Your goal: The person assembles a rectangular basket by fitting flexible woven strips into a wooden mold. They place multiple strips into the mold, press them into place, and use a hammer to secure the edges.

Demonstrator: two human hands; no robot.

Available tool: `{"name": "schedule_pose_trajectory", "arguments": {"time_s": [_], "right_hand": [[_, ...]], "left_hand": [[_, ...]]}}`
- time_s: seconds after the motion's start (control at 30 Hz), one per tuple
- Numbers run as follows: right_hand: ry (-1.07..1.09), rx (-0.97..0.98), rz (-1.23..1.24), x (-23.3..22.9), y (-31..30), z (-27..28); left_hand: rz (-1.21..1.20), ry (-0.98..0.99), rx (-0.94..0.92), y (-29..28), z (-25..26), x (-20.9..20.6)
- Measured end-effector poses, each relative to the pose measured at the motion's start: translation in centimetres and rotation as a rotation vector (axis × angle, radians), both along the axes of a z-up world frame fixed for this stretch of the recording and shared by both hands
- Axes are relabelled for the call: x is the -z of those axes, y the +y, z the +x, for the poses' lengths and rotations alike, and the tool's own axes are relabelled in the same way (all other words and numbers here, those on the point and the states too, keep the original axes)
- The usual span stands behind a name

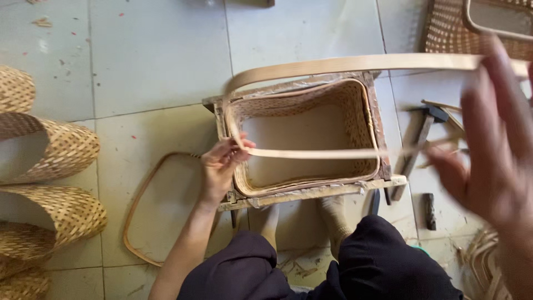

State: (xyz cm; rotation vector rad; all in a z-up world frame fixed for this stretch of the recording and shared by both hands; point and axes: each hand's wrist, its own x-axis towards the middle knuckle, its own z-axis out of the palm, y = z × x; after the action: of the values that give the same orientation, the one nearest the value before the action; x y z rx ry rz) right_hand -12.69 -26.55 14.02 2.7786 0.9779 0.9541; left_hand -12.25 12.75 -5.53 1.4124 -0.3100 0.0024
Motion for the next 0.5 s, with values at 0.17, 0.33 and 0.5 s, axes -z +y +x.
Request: {"name": "schedule_pose_trajectory", "arguments": {"time_s": [0.17,0.33,0.5], "right_hand": [[0.636,0.213,0.210,0.2,-2.4,3.7],[0.914,-0.134,0.547,1.2,-2.5,0.8],[1.113,-0.048,0.060,10.5,3.7,-1.4]], "left_hand": [[-0.046,0.102,0.004,-0.6,0.3,1.5],[0.083,0.047,-0.178,0.3,-0.2,0.0],[0.722,-0.257,-0.530,1.6,-3.7,-0.2]]}}
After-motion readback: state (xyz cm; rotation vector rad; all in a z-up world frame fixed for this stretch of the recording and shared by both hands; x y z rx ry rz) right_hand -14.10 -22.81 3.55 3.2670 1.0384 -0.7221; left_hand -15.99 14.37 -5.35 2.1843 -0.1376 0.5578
